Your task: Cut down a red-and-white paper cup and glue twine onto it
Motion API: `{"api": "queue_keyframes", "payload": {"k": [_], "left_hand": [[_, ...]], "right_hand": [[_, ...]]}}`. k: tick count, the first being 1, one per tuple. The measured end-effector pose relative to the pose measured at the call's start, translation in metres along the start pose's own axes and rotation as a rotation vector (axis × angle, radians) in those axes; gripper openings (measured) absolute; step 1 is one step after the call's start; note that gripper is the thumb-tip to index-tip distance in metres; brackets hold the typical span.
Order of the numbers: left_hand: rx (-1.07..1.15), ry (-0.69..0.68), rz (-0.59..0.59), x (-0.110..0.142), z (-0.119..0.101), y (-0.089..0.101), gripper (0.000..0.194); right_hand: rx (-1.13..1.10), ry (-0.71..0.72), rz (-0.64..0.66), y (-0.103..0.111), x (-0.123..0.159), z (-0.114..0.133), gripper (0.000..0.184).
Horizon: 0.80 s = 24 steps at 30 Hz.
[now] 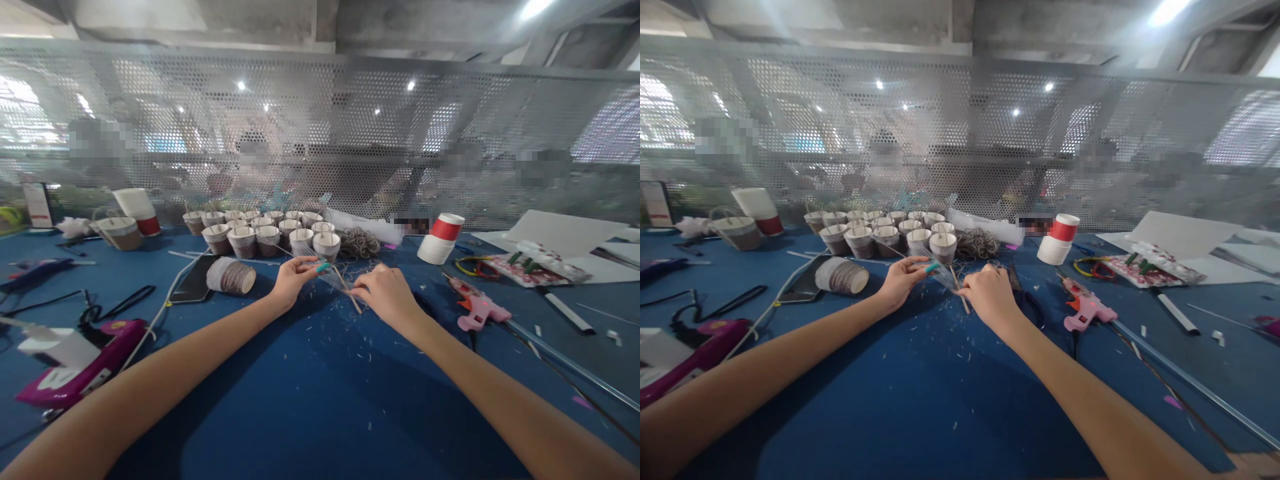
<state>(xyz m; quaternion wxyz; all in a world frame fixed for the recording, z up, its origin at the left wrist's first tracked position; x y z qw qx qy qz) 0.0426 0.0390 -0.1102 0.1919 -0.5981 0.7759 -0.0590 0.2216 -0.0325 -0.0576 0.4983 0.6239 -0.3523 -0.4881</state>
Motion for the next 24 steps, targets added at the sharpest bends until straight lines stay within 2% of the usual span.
{"api": "queue_keyframes", "payload": {"k": [6,15,24], "left_hand": [[0.024,-0.001,0.003,-0.0001,0.0005,0.0006,0.042],[0.062,0.054,0.029,-0.0001,0.0008,-0.0017,0.044],[0.047,0.074,0.081,0.0004,0.0033,-0.0023,0.041]], "right_hand": [[0.031,-0.014,0.029,-0.0057,-0.0002,-0.0001,0.018],[-0.032,-0.026,-0.045,-0.0021,0.0010,-0.0011,0.009],[-0.085,-0.033,-0.122,-0.0009,0.0016,-0.0026,0.017]]}}
Point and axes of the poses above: each hand's wrist, its own x-axis away from the middle knuckle, its own y-axis out of the back of the hand, z = x × y, the point moved 3 cm from there along -x, towards the middle knuckle, and after that the axes turned 5 degrees about z, right-handed, at the moved point
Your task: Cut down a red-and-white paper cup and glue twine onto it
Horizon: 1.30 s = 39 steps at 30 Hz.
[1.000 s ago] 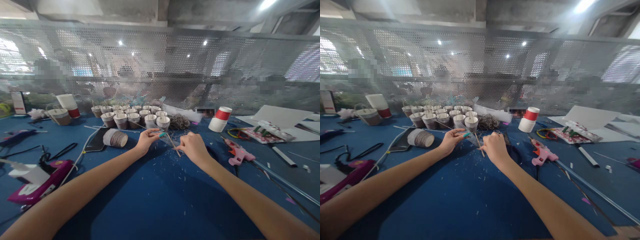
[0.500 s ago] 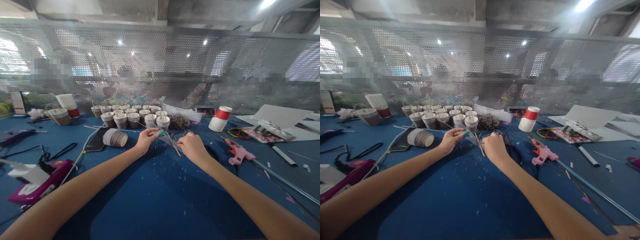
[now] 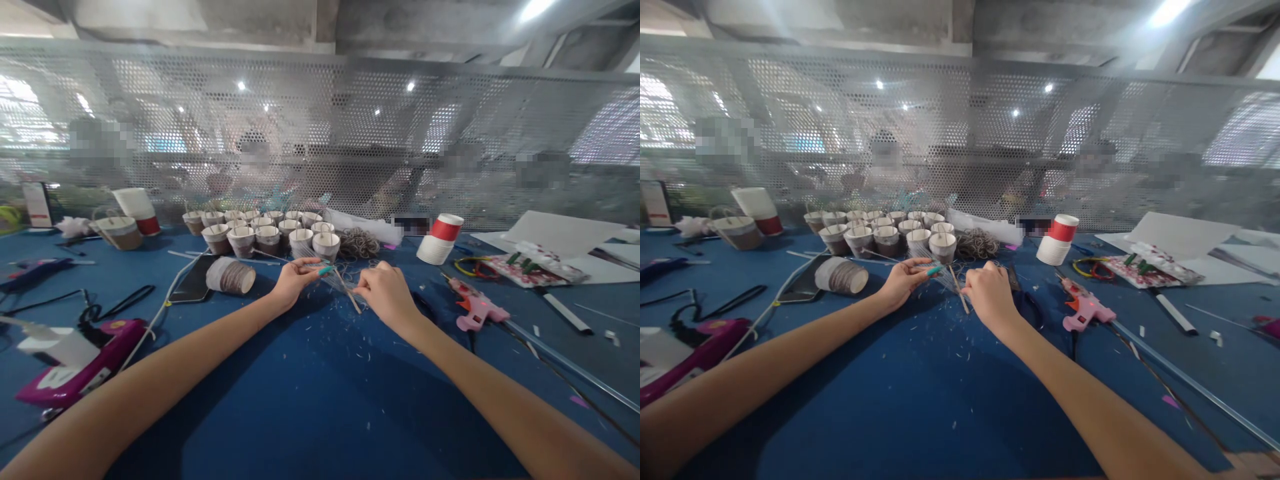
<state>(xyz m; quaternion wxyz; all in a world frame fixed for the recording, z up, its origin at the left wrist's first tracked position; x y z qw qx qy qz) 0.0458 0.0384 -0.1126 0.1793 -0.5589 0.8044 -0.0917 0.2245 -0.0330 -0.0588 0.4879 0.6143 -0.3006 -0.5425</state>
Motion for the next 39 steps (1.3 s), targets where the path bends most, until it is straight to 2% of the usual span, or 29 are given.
{"api": "queue_keyframes", "payload": {"k": [4,9,13,19,26,39], "left_hand": [[-0.011,-0.022,-0.016,-0.001,0.000,0.002,0.041],[-0.020,-0.023,-0.040,-0.001,-0.002,0.001,0.041],[-0.033,-0.024,-0.060,0.000,-0.003,0.001,0.038],[-0.013,-0.033,-0.055,0.000,-0.003,0.001,0.040],[-0.012,0.000,-0.051,0.001,-0.004,0.000,0.042],[-0.136,0.007,0.020,0.002,-0.001,-0.002,0.042]], "right_hand": [[-0.006,-0.005,0.020,0.000,-0.001,-0.001,0.019],[0.039,0.051,0.090,-0.005,-0.002,0.001,0.006],[0.065,0.071,0.108,-0.010,-0.003,0.001,0.016],[0.048,0.086,0.144,-0.009,-0.002,0.002,0.014],[0.056,0.028,0.106,0.002,0.000,0.004,0.013],[0.025,-0.042,0.045,-0.001,-0.002,-0.001,0.015]]}}
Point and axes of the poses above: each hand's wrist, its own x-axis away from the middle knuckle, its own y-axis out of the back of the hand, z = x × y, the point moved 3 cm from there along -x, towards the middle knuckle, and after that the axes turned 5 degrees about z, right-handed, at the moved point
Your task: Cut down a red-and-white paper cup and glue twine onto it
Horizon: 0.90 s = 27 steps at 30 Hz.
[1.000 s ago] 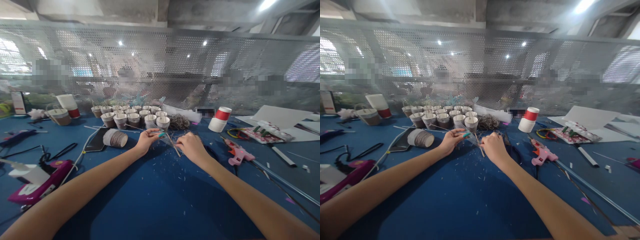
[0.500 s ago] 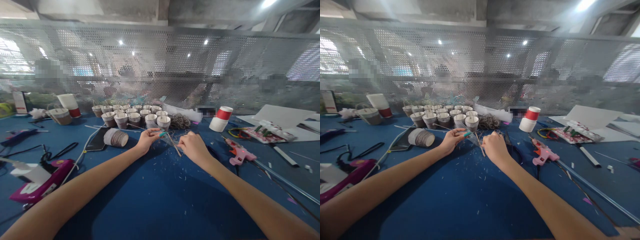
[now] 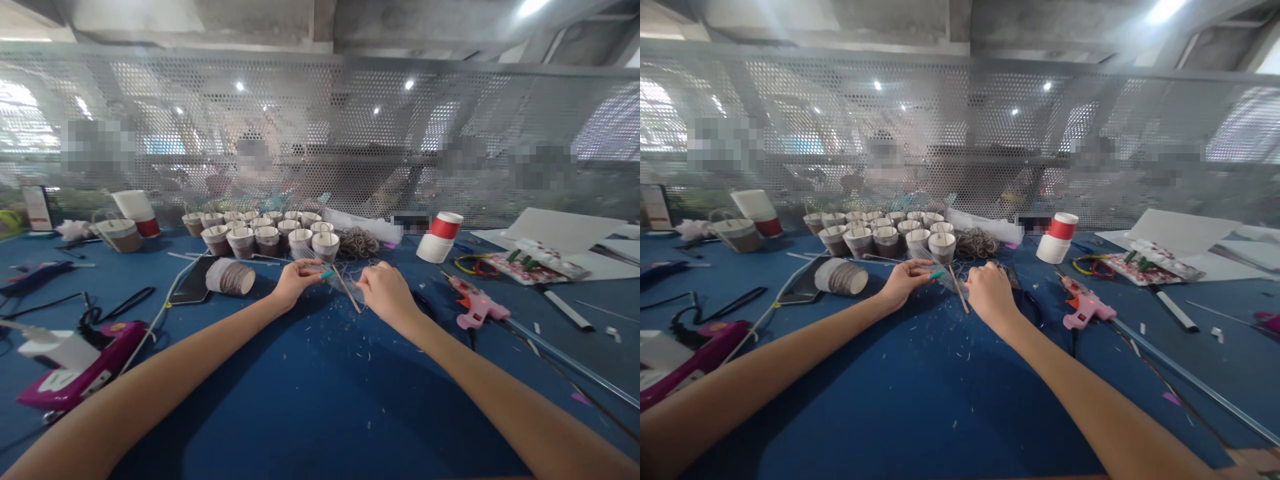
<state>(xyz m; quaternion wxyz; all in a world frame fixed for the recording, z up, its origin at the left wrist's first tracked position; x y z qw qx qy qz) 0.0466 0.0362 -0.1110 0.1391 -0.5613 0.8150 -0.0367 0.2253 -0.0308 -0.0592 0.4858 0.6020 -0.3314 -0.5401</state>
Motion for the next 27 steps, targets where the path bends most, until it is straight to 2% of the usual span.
{"api": "queue_keyframes", "payload": {"k": [9,18,22,25,27], "left_hand": [[-0.190,-0.017,0.084,0.005,-0.003,-0.006,0.038],[-0.278,-0.013,0.190,0.005,0.000,-0.011,0.021],[-0.324,-0.017,0.210,0.006,-0.001,-0.012,0.027],[-0.290,-0.084,0.166,0.005,-0.003,-0.010,0.033],[-0.249,-0.188,0.063,0.005,-0.008,-0.005,0.035]], "right_hand": [[-0.025,0.014,-0.126,0.000,-0.002,-0.005,0.019],[-0.049,0.013,-0.156,0.002,-0.005,-0.010,0.020],[-0.051,0.018,-0.178,0.001,-0.005,-0.012,0.019],[-0.060,0.011,-0.199,0.001,-0.005,-0.014,0.018],[-0.085,-0.002,-0.205,0.000,-0.006,-0.017,0.019]]}}
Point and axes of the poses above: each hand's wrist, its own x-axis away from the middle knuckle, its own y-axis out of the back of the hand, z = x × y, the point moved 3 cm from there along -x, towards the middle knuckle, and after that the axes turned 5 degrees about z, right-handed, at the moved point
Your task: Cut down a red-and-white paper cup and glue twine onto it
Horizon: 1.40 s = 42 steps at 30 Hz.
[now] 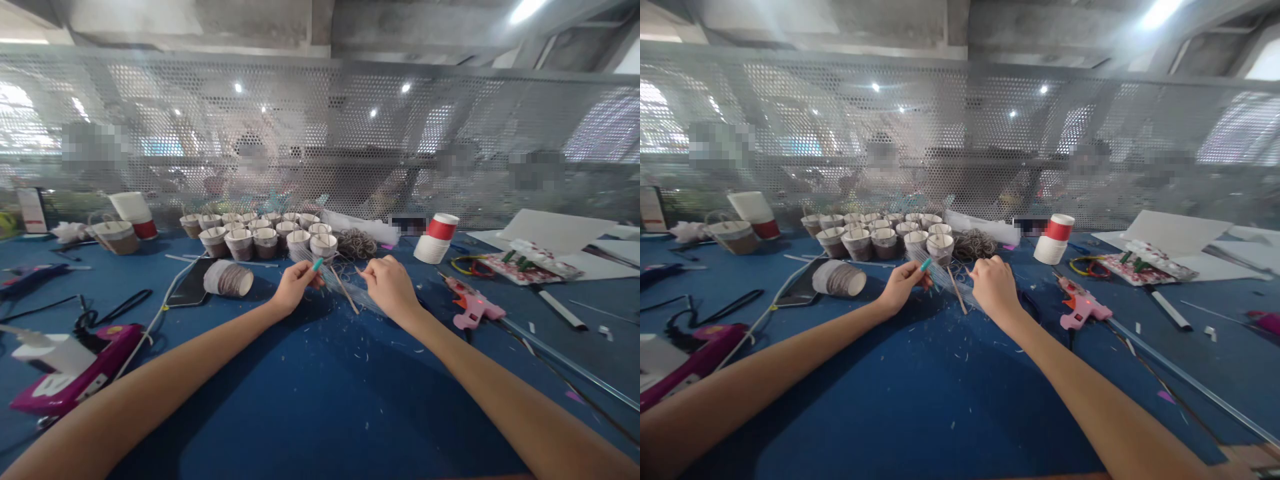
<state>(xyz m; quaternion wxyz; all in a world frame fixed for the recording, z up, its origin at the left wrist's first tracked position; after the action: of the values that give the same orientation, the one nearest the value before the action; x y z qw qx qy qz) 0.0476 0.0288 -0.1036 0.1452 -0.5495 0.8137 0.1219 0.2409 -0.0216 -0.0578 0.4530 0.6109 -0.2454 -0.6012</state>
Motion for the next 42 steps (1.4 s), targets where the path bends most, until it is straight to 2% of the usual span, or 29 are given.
{"api": "queue_keyframes", "payload": {"k": [2,4,6,8,10,12,14,17,20,24,25,28,31,35,38,42], "left_hand": [[-0.055,-0.139,-0.148,0.002,-0.005,0.007,0.033],[-0.205,-0.304,-0.236,0.006,-0.014,0.010,0.030],[-0.380,-0.433,-0.220,0.012,-0.023,0.009,0.028],[-0.512,-0.492,-0.107,0.018,-0.031,0.005,0.027],[-0.549,-0.481,0.046,0.021,-0.035,0.001,0.028],[-0.483,-0.410,0.163,0.020,-0.036,-0.003,0.031],[-0.351,-0.284,0.194,0.017,-0.032,-0.004,0.031],[-0.042,-0.086,0.139,0.008,-0.022,-0.005,0.028],[0.220,0.014,0.056,0.002,-0.014,-0.005,0.029],[0.344,0.147,-0.048,-0.001,-0.009,-0.003,0.021],[0.325,0.158,-0.045,-0.002,-0.009,-0.002,0.026],[0.184,0.165,0.078,-0.003,-0.010,-0.002,0.043],[0.024,0.158,0.154,-0.005,-0.008,0.000,0.036],[-0.143,0.079,0.059,-0.010,-0.004,0.007,0.022],[-0.244,-0.079,0.018,-0.012,-0.007,0.012,0.012],[-0.247,-0.176,0.009,-0.012,-0.007,0.019,0.010]], "right_hand": [[-0.032,-0.028,0.000,-0.001,-0.001,-0.003,0.019],[-0.069,-0.055,0.004,-0.001,-0.001,-0.006,0.020],[-0.104,-0.065,0.000,-0.002,-0.002,-0.007,0.019],[-0.129,-0.066,-0.014,-0.002,-0.002,-0.008,0.018],[-0.154,-0.073,-0.014,-0.002,-0.002,-0.008,0.018],[-0.180,-0.083,-0.003,-0.003,-0.002,-0.008,0.019],[-0.194,-0.086,0.004,-0.004,-0.001,-0.007,0.020],[-0.195,-0.063,0.017,-0.005,-0.001,-0.004,0.021],[-0.199,-0.025,0.038,-0.007,0.000,-0.001,0.023],[-0.198,-0.005,0.048,-0.007,0.001,0.003,0.024],[-0.197,-0.002,0.054,-0.006,0.001,0.003,0.024],[-0.204,-0.008,0.076,-0.006,0.001,0.004,0.024],[-0.221,-0.009,0.086,-0.007,0.001,0.003,0.022],[-0.211,0.001,0.108,-0.009,0.001,0.003,0.021],[-0.206,-0.016,0.121,-0.010,0.001,0.002,0.020],[-0.215,-0.023,0.115,-0.010,0.000,0.000,0.021]]}}
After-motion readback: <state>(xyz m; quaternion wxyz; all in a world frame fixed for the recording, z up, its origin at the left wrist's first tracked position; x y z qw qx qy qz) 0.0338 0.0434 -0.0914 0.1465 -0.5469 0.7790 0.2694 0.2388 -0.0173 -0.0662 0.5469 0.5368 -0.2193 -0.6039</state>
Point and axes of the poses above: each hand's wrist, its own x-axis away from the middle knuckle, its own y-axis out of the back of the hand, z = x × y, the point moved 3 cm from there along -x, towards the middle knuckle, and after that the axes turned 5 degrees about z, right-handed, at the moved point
